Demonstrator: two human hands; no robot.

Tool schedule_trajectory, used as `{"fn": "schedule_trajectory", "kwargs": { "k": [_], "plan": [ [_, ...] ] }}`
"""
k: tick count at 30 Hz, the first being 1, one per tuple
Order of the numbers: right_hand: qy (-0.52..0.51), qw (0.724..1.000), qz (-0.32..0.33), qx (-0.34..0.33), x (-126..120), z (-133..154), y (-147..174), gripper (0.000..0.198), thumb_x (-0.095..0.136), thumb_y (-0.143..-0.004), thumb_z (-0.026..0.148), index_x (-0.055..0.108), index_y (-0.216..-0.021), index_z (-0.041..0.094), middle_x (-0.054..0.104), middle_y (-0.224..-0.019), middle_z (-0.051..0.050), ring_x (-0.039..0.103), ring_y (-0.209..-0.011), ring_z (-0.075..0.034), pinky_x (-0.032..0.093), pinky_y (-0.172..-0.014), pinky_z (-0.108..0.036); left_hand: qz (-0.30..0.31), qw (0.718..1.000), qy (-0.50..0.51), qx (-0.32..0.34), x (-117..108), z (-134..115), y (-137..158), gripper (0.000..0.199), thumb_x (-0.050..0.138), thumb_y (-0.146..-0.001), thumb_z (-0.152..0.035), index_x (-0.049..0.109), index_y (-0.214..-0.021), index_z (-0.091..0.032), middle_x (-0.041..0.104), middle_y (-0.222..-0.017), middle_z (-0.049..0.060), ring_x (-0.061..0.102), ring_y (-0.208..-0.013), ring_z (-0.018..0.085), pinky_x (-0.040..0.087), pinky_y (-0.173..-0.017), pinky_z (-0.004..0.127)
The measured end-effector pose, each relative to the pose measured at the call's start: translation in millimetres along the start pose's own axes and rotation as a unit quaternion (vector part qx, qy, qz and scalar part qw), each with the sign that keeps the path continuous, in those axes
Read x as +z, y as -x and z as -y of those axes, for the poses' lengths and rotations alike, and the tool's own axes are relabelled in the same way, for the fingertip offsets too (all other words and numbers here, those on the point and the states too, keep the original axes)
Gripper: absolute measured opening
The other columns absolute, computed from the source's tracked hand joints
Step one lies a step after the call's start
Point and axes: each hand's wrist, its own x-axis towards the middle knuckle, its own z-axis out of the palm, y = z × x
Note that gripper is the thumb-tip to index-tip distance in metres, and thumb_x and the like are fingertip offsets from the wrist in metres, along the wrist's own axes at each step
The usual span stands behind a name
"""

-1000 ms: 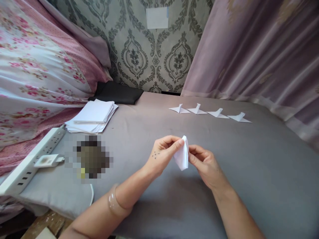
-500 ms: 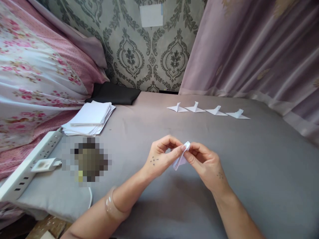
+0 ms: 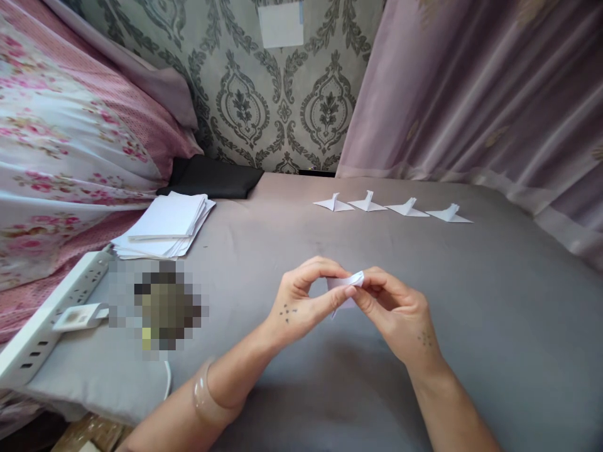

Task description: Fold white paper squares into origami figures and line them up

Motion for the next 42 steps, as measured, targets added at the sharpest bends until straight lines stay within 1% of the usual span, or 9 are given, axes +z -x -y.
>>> {"fn": "schedule_trajectory", "kwargs": {
  "k": [3, 6, 9, 16, 23, 25, 30, 36, 42],
  "plan": [
    [0.023, 1.000, -0.014, 0.000, 0.1, 1.5, 0.4, 0.007, 0.068, -0.085, 0.022, 0.069, -0.090, 0.027, 0.065, -0.084, 0.001, 0.060, -0.077, -0.014, 0.049, -0.069, -0.027, -0.022, 1.000, 0.021, 0.001, 1.3, 1.2, 1.2, 0.018, 0.076, -0.077, -0.021, 0.065, -0.092, -0.018, 0.066, -0.087, 0.003, 0.062, -0.084, 0.014, 0.051, -0.080, 0.028],
    [0.045, 0.998, -0.027, -0.017, 0.4, 2.2, 0.7, 0.009, 0.069, -0.084, 0.022, 0.068, -0.090, 0.027, 0.065, -0.084, 0.001, 0.059, -0.076, -0.013, 0.049, -0.069, -0.026, -0.002, 1.000, 0.013, 0.012, 1.2, 0.8, 0.5, 0.009, 0.073, -0.080, -0.020, 0.067, -0.086, -0.016, 0.067, -0.088, 0.005, 0.063, -0.086, 0.016, 0.052, -0.082, 0.031],
    [0.067, 0.996, -0.038, -0.042, 0.8, 2.9, 1.0, 0.009, 0.069, -0.084, 0.020, 0.067, -0.089, 0.027, 0.065, -0.085, 0.002, 0.058, -0.076, -0.011, 0.049, -0.070, -0.025, -0.004, 1.000, -0.001, 0.011, 0.6, -0.5, -0.9, 0.007, 0.071, -0.082, -0.020, 0.069, -0.086, -0.015, 0.069, -0.090, 0.007, 0.065, -0.088, 0.017, 0.052, -0.085, 0.032],
    [0.096, 0.990, -0.031, -0.096, 0.2, 4.6, 1.0, 0.013, 0.067, -0.085, 0.016, 0.068, -0.093, 0.025, 0.068, -0.088, -0.001, 0.062, -0.078, -0.013, 0.051, -0.070, -0.028, 0.002, 1.000, -0.008, 0.007, -0.3, -0.3, -0.5, 0.005, 0.070, -0.083, -0.020, 0.071, -0.086, -0.015, 0.070, -0.096, 0.008, 0.065, -0.093, 0.017, 0.051, -0.090, 0.032],
    [0.115, 0.985, -0.020, -0.126, -1.9, 7.0, 0.4, 0.018, 0.067, -0.084, 0.011, 0.070, -0.093, 0.027, 0.068, -0.086, 0.000, 0.062, -0.076, -0.013, 0.050, -0.067, -0.026, 0.018, 1.000, -0.005, 0.012, -2.4, 2.2, -0.8, 0.006, 0.071, -0.081, -0.021, 0.072, -0.083, -0.016, 0.067, -0.094, 0.008, 0.063, -0.089, 0.017, 0.051, -0.087, 0.033],
    [0.118, 0.985, -0.024, -0.124, -1.3, 7.3, 1.4, 0.018, 0.067, -0.083, 0.011, 0.070, -0.092, 0.027, 0.068, -0.085, 0.001, 0.062, -0.076, -0.013, 0.050, -0.067, -0.026, 0.021, 1.000, 0.010, 0.015, -2.3, 3.2, -1.2, 0.004, 0.071, -0.081, -0.020, 0.072, -0.083, -0.016, 0.065, -0.091, 0.007, 0.063, -0.087, 0.016, 0.051, -0.084, 0.032],
    [0.092, 0.989, -0.048, -0.107, 1.5, 6.7, 3.7, 0.023, 0.067, -0.083, 0.012, 0.069, -0.098, 0.029, 0.068, -0.088, 0.000, 0.062, -0.077, -0.014, 0.052, -0.070, -0.028, 0.022, 0.999, 0.016, 0.019, -1.5, 2.5, -0.6, 0.004, 0.071, -0.082, -0.019, 0.073, -0.085, -0.016, 0.063, -0.088, 0.006, 0.061, -0.083, 0.015, 0.051, -0.081, 0.031],
    [0.050, 0.994, -0.042, -0.084, 1.2, 6.5, 4.5, 0.018, 0.066, -0.084, 0.016, 0.071, -0.096, 0.028, 0.068, -0.088, -0.001, 0.063, -0.078, -0.016, 0.053, -0.067, -0.029, 0.027, 0.999, -0.003, 0.031, -1.1, -3.4, 0.0, 0.005, 0.071, -0.081, -0.019, 0.073, -0.084, -0.016, 0.064, -0.086, 0.007, 0.063, -0.081, 0.015, 0.053, -0.078, 0.031],
    [0.037, 0.994, -0.061, -0.080, 1.9, 7.6, 5.4, 0.019, 0.066, -0.083, 0.013, 0.073, -0.091, 0.030, 0.066, -0.085, 0.000, 0.062, -0.077, -0.014, 0.051, -0.064, -0.026, 0.031, 0.998, 0.011, 0.047, 0.1, -2.3, 0.9, 0.005, 0.070, -0.081, -0.016, 0.073, -0.086, -0.016, 0.066, -0.088, 0.007, 0.063, -0.082, 0.015, 0.054, -0.080, 0.031]
  ]
}}
